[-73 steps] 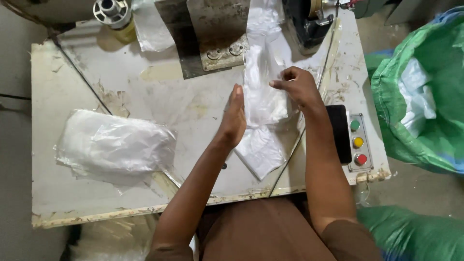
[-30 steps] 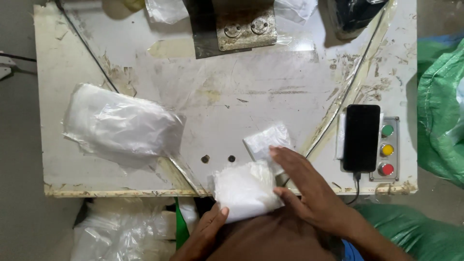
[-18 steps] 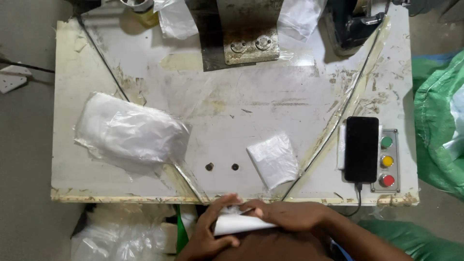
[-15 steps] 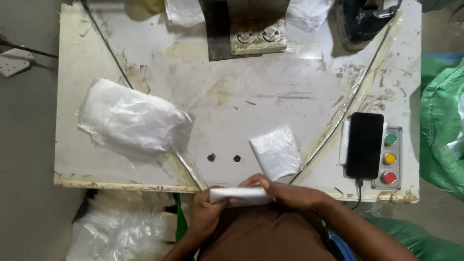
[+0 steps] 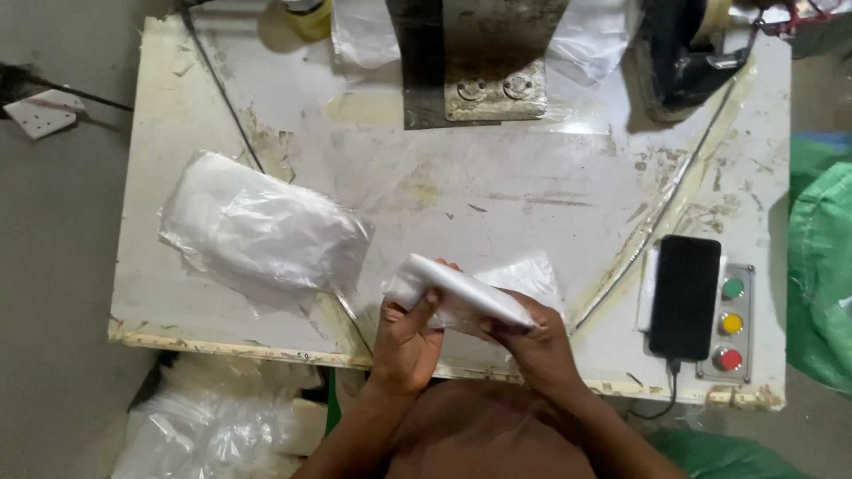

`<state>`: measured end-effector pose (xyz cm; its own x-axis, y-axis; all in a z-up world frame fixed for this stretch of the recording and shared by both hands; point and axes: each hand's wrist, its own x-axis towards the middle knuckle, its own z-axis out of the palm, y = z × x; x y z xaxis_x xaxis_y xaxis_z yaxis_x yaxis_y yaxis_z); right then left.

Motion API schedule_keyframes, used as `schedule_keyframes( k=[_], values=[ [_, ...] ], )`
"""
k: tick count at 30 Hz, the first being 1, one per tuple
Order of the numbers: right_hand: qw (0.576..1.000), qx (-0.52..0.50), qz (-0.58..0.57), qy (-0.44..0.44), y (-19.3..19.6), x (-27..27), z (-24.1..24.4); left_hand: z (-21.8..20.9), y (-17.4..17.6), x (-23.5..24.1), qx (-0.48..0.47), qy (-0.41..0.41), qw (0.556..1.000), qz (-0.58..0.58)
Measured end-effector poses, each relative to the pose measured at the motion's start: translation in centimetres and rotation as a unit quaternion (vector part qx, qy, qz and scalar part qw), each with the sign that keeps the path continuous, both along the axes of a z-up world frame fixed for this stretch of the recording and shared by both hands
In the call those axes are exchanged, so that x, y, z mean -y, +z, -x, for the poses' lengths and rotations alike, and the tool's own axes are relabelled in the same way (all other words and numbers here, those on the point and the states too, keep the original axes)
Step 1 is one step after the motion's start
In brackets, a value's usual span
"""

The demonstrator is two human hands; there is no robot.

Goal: Folding plastic bags and stacking them on a workbench in a factory setting.

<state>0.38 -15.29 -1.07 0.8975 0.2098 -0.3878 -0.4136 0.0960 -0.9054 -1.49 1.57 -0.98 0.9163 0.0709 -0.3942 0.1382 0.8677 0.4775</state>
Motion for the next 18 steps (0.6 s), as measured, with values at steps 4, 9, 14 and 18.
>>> schedule_keyframes(
  k=[4, 9, 14, 18],
  values=[
    [0.996, 0.063, -0.049, -0.026, -2.0, -0.5, -1.3, 0.1, -2.0, 1.8, 0.067, 0.086, 0.992, -0.063],
    [0.999, 0.033, 0.01, -0.005, -1.6, -0.7, -0.4, -1.5, 1.5, -5.6, 0.249, 0.115, 0.961, -0.045],
    [0.993, 0.018, 0.028, 0.11, -3.4, -1.1, 0.0, -2.8, 1.2, -15.3, 0.026, 0.101, 0.68, -0.726],
    [0.994, 0.065, 0.072, 0.056, -8.4, 2.8, -4.1, -2.0, -3.1, -17.0, -0.08, -0.023, 0.634, -0.769]
  ],
)
